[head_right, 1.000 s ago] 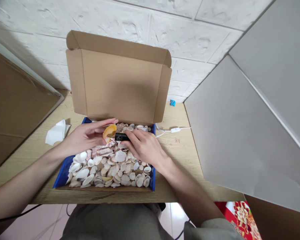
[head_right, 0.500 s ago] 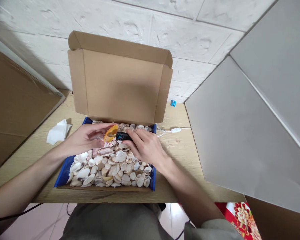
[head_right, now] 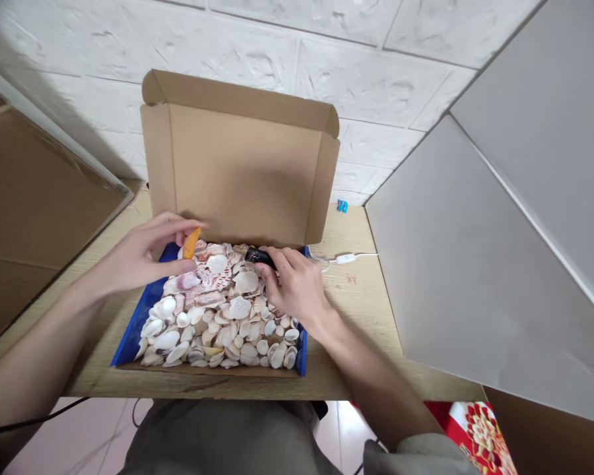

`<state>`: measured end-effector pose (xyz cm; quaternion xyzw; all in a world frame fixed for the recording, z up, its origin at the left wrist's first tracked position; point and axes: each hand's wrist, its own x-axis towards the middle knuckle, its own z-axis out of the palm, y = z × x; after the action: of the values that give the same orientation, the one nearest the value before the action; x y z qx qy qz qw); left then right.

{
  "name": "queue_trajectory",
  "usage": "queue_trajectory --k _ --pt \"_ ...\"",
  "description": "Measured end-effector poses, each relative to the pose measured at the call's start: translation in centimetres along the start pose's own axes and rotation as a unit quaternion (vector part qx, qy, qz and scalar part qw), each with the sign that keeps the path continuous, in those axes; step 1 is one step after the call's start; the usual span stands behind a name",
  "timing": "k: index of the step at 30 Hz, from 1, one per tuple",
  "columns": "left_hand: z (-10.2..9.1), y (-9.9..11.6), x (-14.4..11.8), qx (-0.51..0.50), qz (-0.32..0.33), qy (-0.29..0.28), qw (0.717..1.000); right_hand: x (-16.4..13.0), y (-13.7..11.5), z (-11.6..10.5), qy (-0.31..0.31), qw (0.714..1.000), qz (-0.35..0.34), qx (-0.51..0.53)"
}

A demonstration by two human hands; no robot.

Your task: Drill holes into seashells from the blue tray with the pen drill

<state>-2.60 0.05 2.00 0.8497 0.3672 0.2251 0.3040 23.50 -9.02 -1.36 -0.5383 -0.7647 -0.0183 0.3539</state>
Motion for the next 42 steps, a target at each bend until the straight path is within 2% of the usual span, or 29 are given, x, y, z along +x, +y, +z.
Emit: queue_trajectory --k 5,13,18,30,37,42 --pt "0.1 -1.0 -0.1 0.145 0.051 -0.022 0.988 0.0 0.1 0.1 0.011 0.999 0.052 -0.008" --pt "0.6 -1.3 -0.5 0.231 0.077 -0.065 0.968 0.1 0.1 0.1 0.013 0.997 0.07 -0.006" --pt "0.7 -0.7 -0.5 0.243 0.09 -0.084 0.962 0.2 0.1 0.1 0.017 0.997 0.075 0.009" --pt "1.6 -1.0 -0.3 0.164 0.072 -0.046 0.983 0.2 0.0 0.1 0.009 0.996 0.085 0.019" --pt "1.9 0.0 -0.2 0.139 0.063 -0.096 0.984 0.3 -0.1 0.2 0.016 0.997 0.078 0.02" --pt "1.9 1.4 -0.1 0.108 0.078 -0.119 0.984 0.3 -0.1 0.2 0.016 0.997 0.075 0.02"
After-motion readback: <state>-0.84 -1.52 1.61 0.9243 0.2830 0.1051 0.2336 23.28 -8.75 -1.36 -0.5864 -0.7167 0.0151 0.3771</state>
